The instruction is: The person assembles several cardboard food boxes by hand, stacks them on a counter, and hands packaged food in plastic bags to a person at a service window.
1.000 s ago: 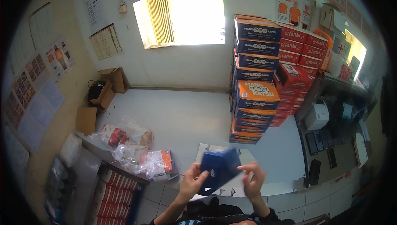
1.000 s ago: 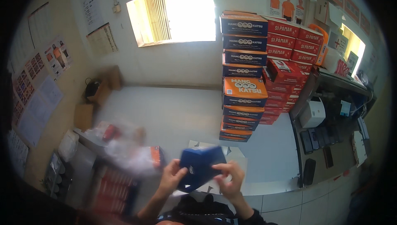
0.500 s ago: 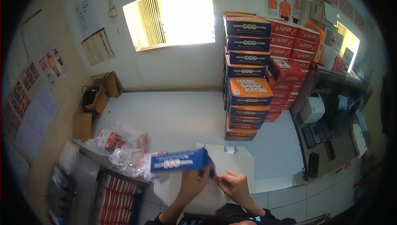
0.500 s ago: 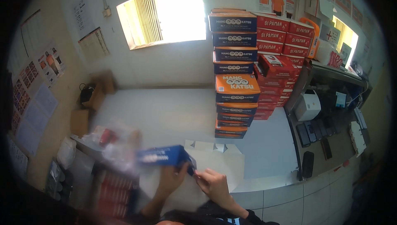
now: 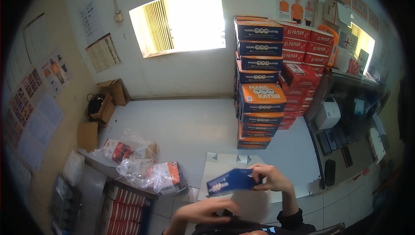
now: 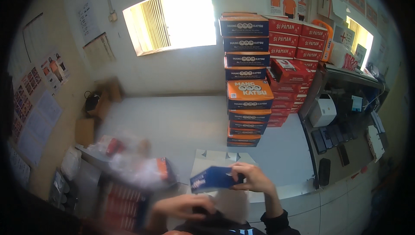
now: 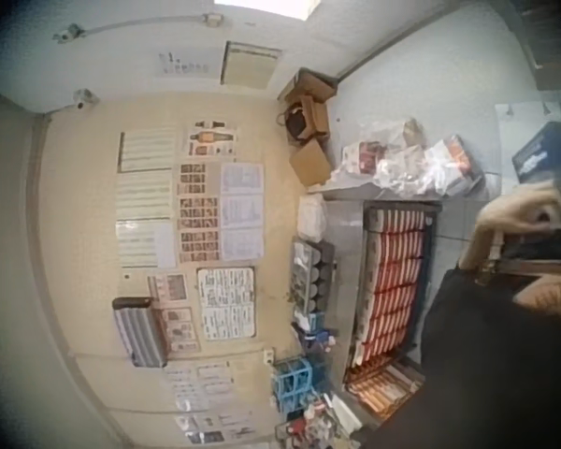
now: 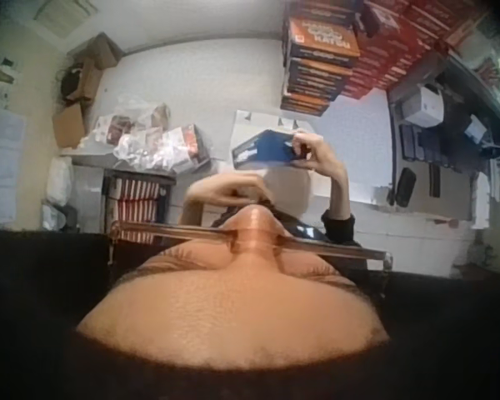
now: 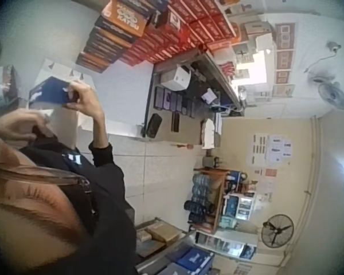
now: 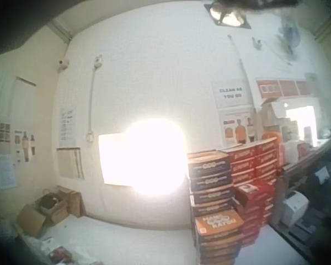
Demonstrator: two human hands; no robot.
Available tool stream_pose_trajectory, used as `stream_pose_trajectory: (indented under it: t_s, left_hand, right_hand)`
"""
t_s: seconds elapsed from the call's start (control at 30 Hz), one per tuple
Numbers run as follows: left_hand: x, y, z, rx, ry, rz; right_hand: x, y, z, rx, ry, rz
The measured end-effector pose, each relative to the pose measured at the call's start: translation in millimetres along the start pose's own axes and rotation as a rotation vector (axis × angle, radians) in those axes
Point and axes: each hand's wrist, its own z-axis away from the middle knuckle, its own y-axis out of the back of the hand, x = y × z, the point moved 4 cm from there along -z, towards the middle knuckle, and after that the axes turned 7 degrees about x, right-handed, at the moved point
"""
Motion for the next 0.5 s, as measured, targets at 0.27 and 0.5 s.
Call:
stream_pose_trajectory:
  t_s: [0.27, 0.5]
  left_hand:
    - [20, 21, -16, 0.068, -0.176, 0.263]
    - [23, 41, 8, 0.772, -0.048, -0.407]
  right_hand:
    - [-1, -13, -16, -0.360, 0.223, -0.825]
    - [-58, -43, -7, 0.165, 0.389, -0.131]
